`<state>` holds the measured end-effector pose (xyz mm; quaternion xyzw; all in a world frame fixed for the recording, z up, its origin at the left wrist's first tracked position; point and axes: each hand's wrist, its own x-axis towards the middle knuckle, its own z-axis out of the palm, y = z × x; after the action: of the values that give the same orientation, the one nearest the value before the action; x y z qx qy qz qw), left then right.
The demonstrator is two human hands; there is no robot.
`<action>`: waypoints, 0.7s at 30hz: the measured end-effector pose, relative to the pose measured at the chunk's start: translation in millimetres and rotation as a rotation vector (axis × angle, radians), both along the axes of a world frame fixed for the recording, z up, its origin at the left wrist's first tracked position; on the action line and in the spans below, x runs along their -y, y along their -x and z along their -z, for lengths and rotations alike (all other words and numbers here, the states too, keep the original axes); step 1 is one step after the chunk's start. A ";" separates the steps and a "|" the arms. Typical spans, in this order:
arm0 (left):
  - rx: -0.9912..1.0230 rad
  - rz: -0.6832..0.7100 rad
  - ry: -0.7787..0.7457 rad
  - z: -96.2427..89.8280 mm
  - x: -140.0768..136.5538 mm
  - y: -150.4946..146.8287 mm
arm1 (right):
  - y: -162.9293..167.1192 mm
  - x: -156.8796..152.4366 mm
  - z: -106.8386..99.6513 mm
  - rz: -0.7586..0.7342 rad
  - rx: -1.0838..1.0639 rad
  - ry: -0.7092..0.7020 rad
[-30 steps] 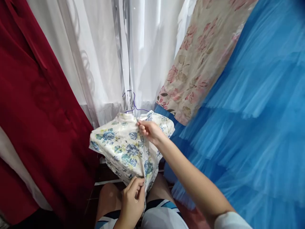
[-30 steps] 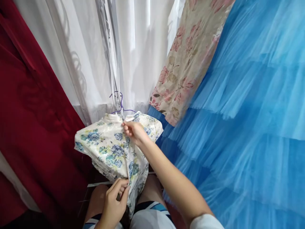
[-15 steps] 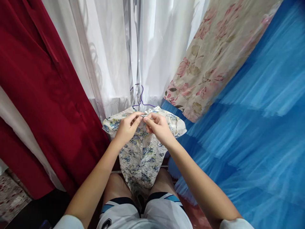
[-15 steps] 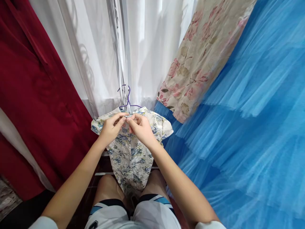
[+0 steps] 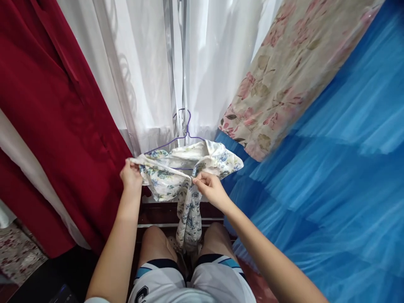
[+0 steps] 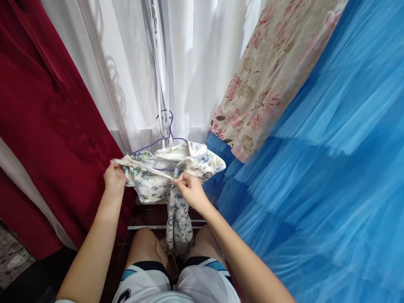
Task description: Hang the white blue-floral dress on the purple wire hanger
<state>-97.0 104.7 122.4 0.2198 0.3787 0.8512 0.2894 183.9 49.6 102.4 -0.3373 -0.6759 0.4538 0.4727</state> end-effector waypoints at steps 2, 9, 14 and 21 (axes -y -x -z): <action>0.008 0.085 0.089 33.0 2.6 -12.8 | -7.2 1.1 12.8 0.044 0.002 0.017; -0.260 0.423 0.219 108.2 23.4 -80.2 | -68.2 -12.0 87.6 0.408 -0.034 0.077; -0.566 0.594 0.231 114.2 35.3 -87.1 | -80.9 -5.1 127.4 0.457 0.069 0.158; -0.649 0.744 0.060 75.7 66.5 -122.6 | -75.5 4.5 137.9 0.342 0.366 0.221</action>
<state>25.5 38.2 46.7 0.5854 0.3692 0.5666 0.4471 259.4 45.1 -35.5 -0.5724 -0.6297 0.3700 0.3729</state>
